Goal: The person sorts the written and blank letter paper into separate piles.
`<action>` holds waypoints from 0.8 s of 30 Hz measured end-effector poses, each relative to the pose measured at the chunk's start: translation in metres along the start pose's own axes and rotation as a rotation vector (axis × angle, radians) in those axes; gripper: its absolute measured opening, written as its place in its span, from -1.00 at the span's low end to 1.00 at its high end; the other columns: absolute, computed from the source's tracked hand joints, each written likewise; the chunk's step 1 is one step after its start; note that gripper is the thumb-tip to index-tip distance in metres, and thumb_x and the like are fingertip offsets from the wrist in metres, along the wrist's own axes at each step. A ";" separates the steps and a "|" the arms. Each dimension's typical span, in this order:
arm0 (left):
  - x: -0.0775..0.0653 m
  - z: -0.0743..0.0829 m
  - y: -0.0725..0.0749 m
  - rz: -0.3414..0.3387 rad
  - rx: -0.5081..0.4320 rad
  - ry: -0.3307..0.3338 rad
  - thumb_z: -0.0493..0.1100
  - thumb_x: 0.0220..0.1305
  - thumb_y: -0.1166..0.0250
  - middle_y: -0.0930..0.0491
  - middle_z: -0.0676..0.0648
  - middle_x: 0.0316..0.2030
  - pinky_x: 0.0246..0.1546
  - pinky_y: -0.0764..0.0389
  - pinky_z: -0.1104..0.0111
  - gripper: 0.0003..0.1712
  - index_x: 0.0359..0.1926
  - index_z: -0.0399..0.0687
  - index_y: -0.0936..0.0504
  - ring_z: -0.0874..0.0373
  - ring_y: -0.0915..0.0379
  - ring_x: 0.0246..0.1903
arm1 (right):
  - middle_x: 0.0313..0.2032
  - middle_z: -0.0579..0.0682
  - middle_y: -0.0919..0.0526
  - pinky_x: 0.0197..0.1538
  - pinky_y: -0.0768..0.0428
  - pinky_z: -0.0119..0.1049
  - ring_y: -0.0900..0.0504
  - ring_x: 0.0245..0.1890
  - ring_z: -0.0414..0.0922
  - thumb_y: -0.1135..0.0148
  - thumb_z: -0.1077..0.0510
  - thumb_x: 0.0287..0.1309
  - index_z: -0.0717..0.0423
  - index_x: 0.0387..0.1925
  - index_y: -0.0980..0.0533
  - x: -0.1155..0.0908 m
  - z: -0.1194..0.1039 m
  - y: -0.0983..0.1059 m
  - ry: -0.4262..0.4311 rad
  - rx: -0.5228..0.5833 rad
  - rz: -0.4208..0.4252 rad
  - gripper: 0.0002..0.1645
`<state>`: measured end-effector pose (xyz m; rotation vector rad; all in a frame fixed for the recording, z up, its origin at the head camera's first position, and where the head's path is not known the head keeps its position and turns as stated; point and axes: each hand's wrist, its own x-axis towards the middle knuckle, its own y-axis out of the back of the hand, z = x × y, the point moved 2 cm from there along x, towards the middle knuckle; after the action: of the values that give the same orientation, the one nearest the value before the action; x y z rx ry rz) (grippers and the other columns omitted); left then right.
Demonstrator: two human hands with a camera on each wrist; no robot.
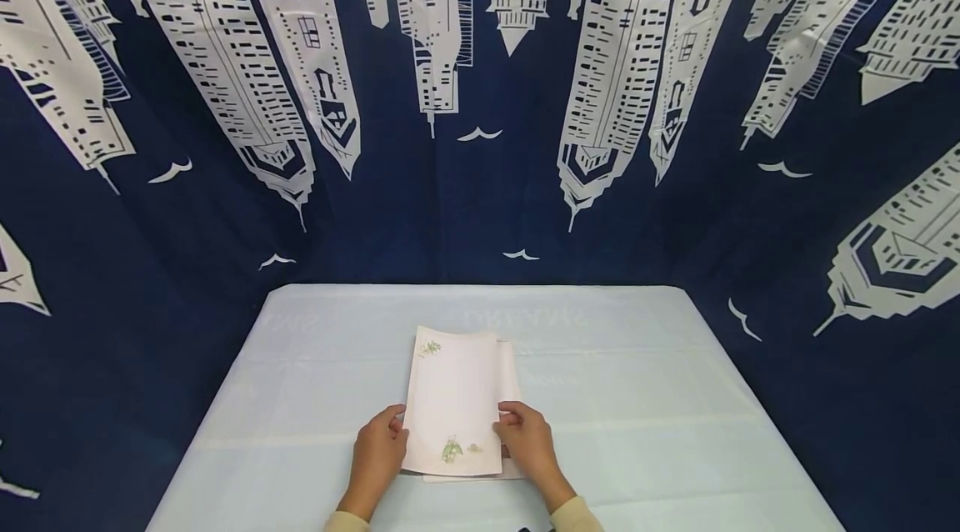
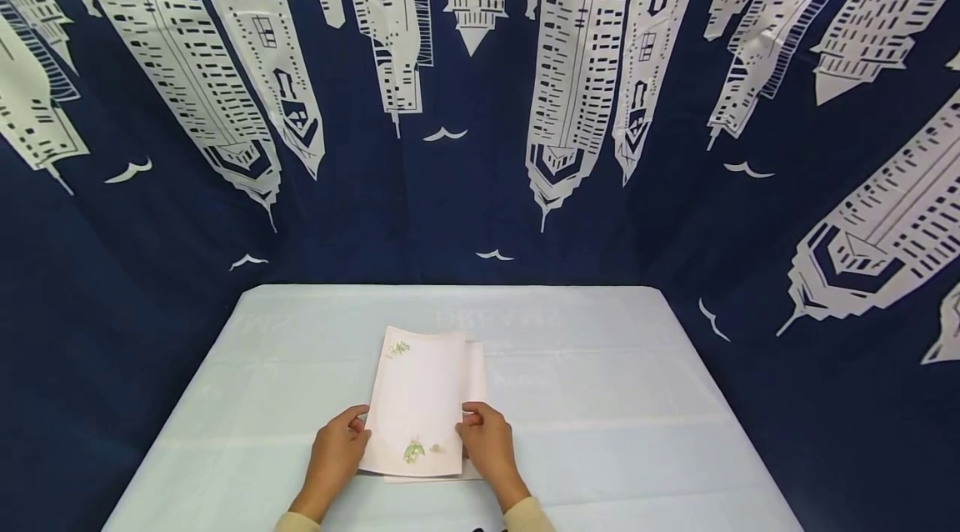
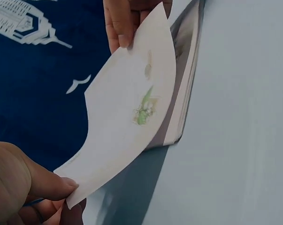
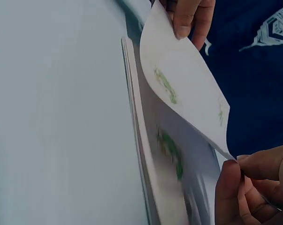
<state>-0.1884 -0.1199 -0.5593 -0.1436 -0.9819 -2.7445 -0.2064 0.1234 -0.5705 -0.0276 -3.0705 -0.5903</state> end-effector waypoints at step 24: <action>0.009 -0.080 0.104 0.048 0.142 0.202 -0.48 0.15 -0.33 -0.59 -0.10 -0.41 -0.43 -0.49 0.23 -0.60 0.05 -0.50 -0.61 0.03 -0.49 -0.42 | -0.49 -0.13 -0.54 -0.59 -0.59 -0.41 -0.56 -0.70 -0.26 -0.34 0.41 0.13 0.41 -0.03 -0.57 0.014 -0.047 -0.133 0.054 0.015 -0.212 -0.66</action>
<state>-0.1733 -0.2501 -0.5554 0.1292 -1.0962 -2.5738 -0.2225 -0.0173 -0.5759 0.3118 -3.0460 -0.5654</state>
